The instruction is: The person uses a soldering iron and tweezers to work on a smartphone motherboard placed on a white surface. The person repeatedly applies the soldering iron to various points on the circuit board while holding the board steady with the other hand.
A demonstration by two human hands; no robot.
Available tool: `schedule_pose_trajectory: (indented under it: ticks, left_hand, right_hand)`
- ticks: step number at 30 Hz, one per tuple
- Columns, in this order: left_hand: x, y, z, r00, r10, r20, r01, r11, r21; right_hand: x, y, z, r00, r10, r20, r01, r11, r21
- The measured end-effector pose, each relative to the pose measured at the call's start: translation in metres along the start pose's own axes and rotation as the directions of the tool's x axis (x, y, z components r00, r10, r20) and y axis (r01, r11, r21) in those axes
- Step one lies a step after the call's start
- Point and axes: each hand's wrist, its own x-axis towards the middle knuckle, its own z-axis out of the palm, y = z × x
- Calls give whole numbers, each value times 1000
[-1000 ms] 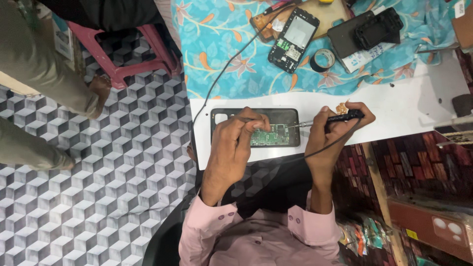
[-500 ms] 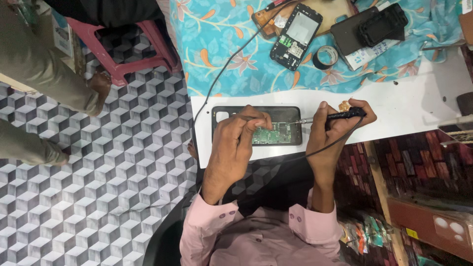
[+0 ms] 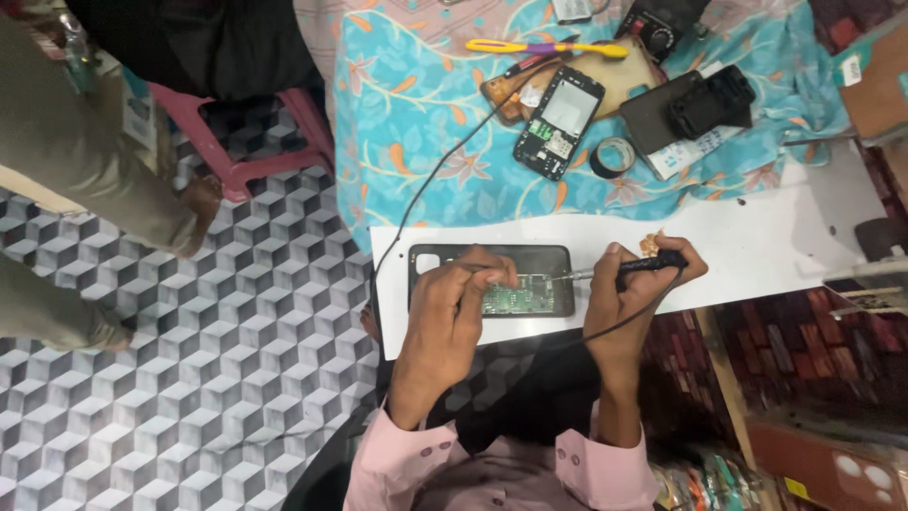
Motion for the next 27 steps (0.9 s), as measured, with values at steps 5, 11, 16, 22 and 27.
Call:
schedule_pose_trajectory:
  ticks: [5, 11, 16, 22, 27]
  left_hand:
    - [0, -3, 2, 998, -59, 4, 59, 998, 23]
    - [2, -4, 1, 1000, -9, -3, 10, 999, 35]
    - [0, -4, 1, 997, -72, 5, 71, 996, 50]
    - [-2, -4, 0, 1000, -6, -2, 6, 999, 45]
    - [-2, 2, -3, 1000, 10, 0, -10, 999, 53]
  right_hand:
    - [-1, 2, -11, 994, -96, 60, 110, 947, -303]
    - [-1, 10, -3, 997, 47, 58, -35, 981, -192]
    - [-8, 11, -4, 994, -44, 96, 64, 973, -221]
    - [-7, -8, -8, 966, -181, 182, 240, 891, -386]
    - [-3, -25, -8, 943, -216, 252, 311, 840, -444]
